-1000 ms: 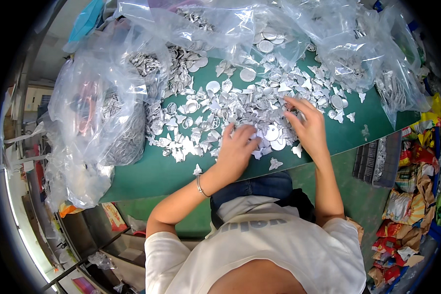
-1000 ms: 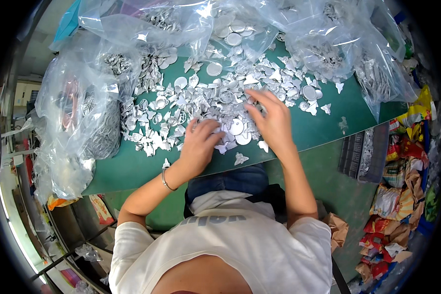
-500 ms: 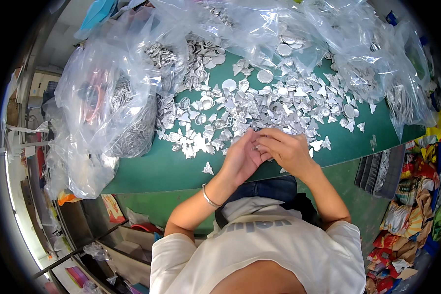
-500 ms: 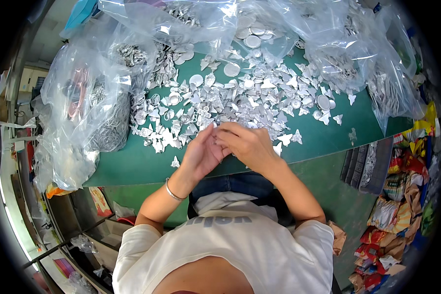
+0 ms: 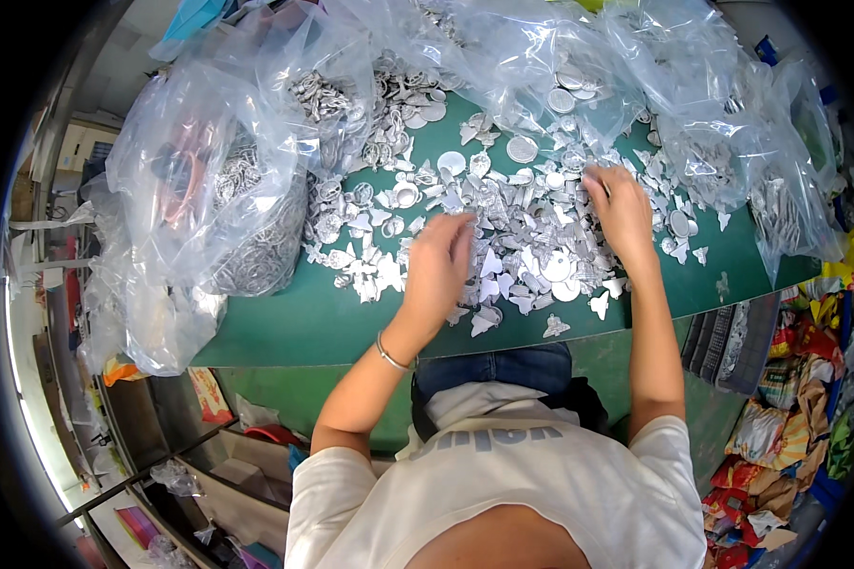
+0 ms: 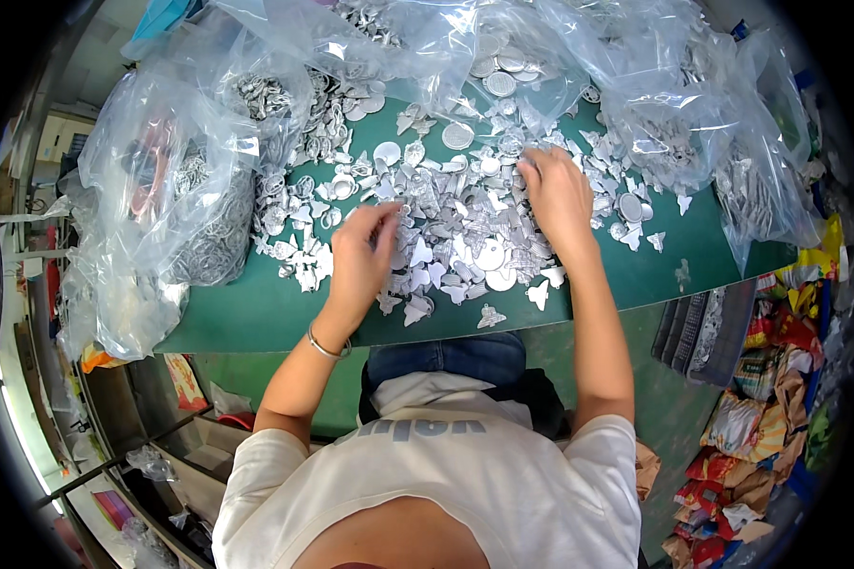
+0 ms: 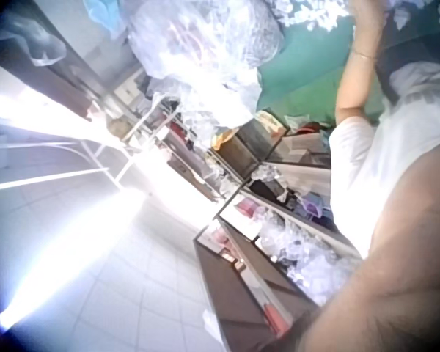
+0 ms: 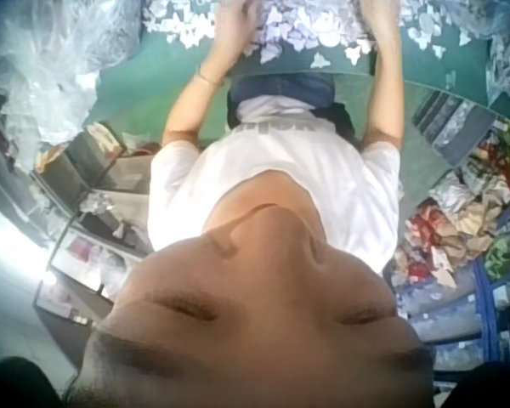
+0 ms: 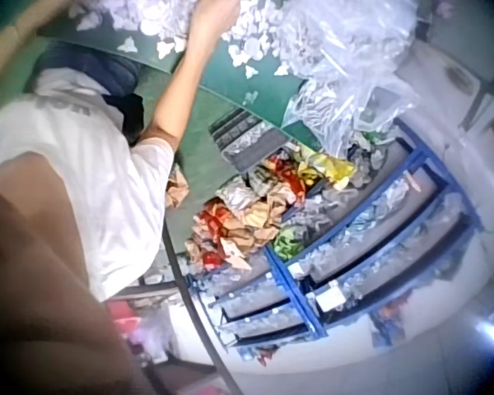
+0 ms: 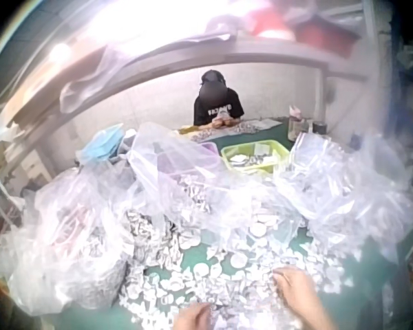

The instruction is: The person sorts butterfly-shaped metal pieces from a pile on a green table, handling them by hand and placing them into several plastic bags.

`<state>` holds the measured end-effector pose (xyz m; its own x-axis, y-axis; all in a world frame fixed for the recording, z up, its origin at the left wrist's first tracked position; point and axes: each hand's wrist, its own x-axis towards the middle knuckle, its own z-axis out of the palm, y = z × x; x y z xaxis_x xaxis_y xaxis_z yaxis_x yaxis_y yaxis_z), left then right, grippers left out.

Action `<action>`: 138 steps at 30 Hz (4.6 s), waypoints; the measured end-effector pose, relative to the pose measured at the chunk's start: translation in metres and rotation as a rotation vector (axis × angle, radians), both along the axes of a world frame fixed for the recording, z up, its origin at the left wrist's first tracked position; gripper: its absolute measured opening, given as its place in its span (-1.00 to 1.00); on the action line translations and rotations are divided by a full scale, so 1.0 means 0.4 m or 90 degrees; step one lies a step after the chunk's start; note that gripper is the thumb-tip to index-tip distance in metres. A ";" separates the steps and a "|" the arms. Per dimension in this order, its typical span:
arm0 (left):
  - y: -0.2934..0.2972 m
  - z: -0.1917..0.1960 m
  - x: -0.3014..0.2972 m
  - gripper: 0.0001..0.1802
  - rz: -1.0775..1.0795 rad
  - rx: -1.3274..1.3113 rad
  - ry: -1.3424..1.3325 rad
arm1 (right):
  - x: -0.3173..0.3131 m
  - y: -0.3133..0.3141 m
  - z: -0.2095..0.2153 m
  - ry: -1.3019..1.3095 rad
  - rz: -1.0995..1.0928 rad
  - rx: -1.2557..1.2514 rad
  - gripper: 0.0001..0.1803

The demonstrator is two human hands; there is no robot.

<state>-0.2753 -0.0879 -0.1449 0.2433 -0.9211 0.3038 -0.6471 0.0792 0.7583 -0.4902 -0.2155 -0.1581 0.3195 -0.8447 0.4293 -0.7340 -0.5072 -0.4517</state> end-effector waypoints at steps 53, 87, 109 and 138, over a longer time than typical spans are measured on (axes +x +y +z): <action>0.247 -0.041 0.305 -0.69 0.258 0.057 -0.071 | 0.407 0.252 0.079 0.058 0.206 0.116 -0.84; 0.143 -0.051 0.345 -0.30 0.292 0.264 -0.203 | 0.740 0.086 0.002 0.053 0.406 0.190 -0.58; 0.217 0.008 0.233 -0.61 0.085 0.128 0.120 | 0.537 0.170 0.026 0.108 0.482 0.170 -0.78; 0.330 0.005 0.143 -0.66 0.101 0.087 0.250 | 0.455 0.153 0.081 -0.167 0.302 0.453 -0.81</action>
